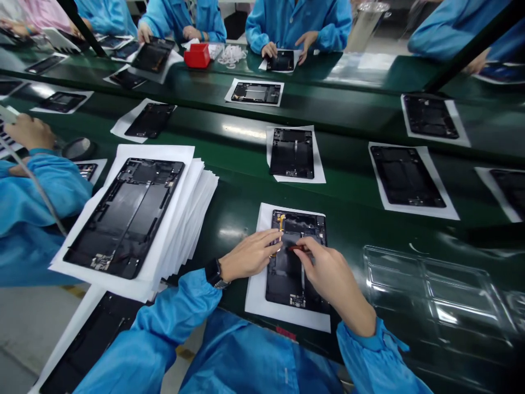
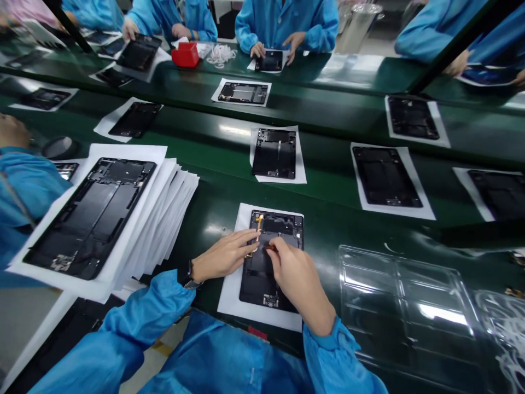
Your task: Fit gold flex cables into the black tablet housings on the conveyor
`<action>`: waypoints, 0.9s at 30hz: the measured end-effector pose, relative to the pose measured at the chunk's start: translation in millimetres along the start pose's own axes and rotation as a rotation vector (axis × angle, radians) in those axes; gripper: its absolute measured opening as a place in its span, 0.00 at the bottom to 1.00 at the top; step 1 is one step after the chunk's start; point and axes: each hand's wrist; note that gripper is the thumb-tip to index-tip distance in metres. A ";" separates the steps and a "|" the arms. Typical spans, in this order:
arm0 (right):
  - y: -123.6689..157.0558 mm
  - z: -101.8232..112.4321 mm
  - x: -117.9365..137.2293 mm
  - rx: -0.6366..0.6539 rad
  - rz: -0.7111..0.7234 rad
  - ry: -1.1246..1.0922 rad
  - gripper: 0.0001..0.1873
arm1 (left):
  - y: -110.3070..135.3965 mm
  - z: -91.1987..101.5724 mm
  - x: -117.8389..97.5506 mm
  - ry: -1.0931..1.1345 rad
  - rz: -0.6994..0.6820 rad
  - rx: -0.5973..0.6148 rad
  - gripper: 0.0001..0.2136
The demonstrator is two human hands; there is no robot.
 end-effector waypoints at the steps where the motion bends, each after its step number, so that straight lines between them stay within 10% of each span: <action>1: 1.1 -0.3 -1.1 -0.003 -0.002 -0.001 0.06 | -0.2 -1.0 -0.9 -0.001 0.009 -0.006 0.21; 10: -4.1 -15.0 18.1 0.098 0.120 0.189 0.06 | 2.7 9.0 6.8 0.108 0.074 -0.112 0.22; 18: -15.7 -23.7 37.8 0.181 0.161 0.269 0.07 | 14.0 9.6 20.9 0.137 0.128 -0.070 0.43; 27: 4.1 -33.9 15.5 -0.104 0.072 -0.220 0.07 | 13.2 3.4 22.0 0.106 0.135 -0.046 0.49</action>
Point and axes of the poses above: each hand's wrist, its own y-axis away from the middle knuckle, its own z-axis out of the back of the hand, x = y × z, and after that the axes turned 2 degrees about -x, right-handed
